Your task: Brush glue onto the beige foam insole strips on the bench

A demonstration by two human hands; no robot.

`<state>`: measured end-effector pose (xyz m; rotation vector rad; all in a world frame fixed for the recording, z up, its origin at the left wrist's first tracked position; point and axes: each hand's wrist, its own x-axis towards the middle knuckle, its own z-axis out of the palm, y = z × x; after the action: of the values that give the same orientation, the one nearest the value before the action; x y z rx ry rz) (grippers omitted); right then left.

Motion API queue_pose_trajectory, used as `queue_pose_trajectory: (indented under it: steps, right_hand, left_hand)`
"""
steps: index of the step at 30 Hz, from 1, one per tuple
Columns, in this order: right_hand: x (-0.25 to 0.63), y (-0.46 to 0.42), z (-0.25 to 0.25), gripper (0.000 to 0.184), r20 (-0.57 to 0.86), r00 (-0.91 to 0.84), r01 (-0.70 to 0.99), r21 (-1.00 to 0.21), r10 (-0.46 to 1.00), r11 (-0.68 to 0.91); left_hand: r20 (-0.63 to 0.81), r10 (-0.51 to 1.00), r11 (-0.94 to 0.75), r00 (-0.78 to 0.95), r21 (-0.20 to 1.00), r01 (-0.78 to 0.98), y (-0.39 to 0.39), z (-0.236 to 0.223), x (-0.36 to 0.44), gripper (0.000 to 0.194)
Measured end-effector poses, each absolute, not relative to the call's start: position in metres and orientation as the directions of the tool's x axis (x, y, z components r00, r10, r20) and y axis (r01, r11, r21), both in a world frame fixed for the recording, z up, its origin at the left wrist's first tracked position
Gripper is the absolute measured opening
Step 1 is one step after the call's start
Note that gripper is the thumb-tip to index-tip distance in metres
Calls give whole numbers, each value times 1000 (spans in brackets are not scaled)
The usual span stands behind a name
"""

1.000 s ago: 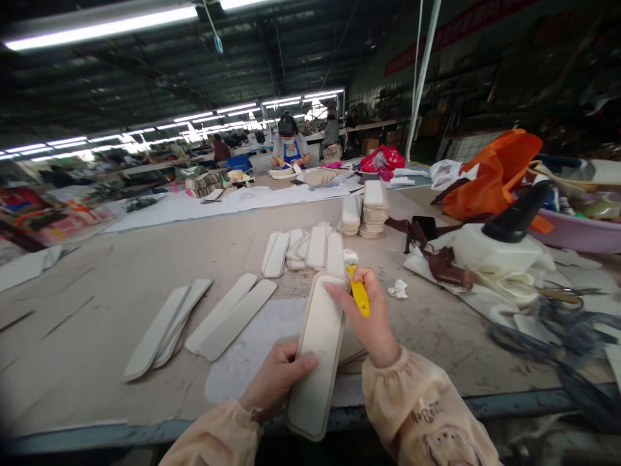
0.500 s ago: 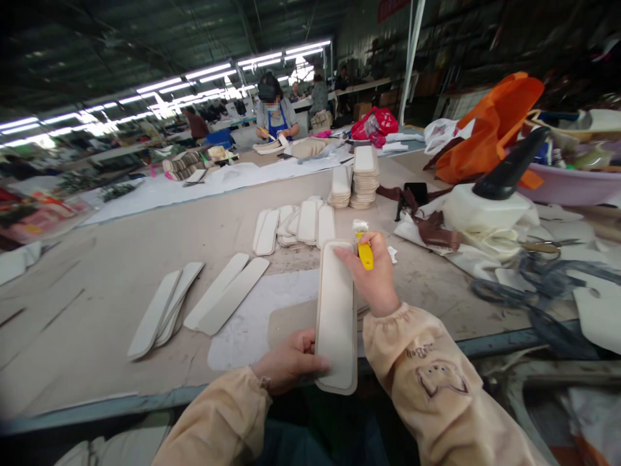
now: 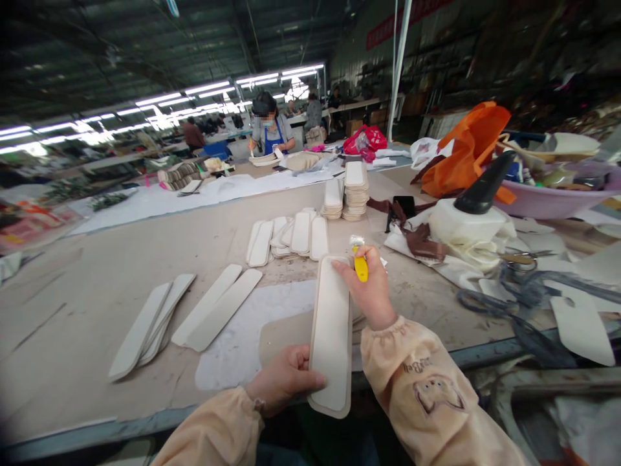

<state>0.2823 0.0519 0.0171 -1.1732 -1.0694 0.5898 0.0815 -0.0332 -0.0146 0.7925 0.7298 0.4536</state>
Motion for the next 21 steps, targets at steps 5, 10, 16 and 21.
queue_pose_trajectory:
  steps: [5, 10, 16, 21]
  right_hand:
    - [283, 51, 15, 39, 367, 411, 193, -930, 835, 313]
    - [282, 51, 16, 39, 380, 410, 205, -924, 829, 322]
    - [283, 51, 19, 38, 385, 407, 179, -923, 828, 341]
    - [279, 52, 20, 41, 380, 381, 148, -925, 843, 350]
  left_hand:
    - [-418, 632, 604, 653, 793, -78, -33, -19, 83, 53]
    - [-421, 639, 600, 643, 797, -74, -34, -19, 83, 52]
    - [-430, 600, 680, 674, 719, -146, -36, -8, 84, 53]
    - [-539, 644, 708, 542, 688, -157, -36, -7, 89, 47]
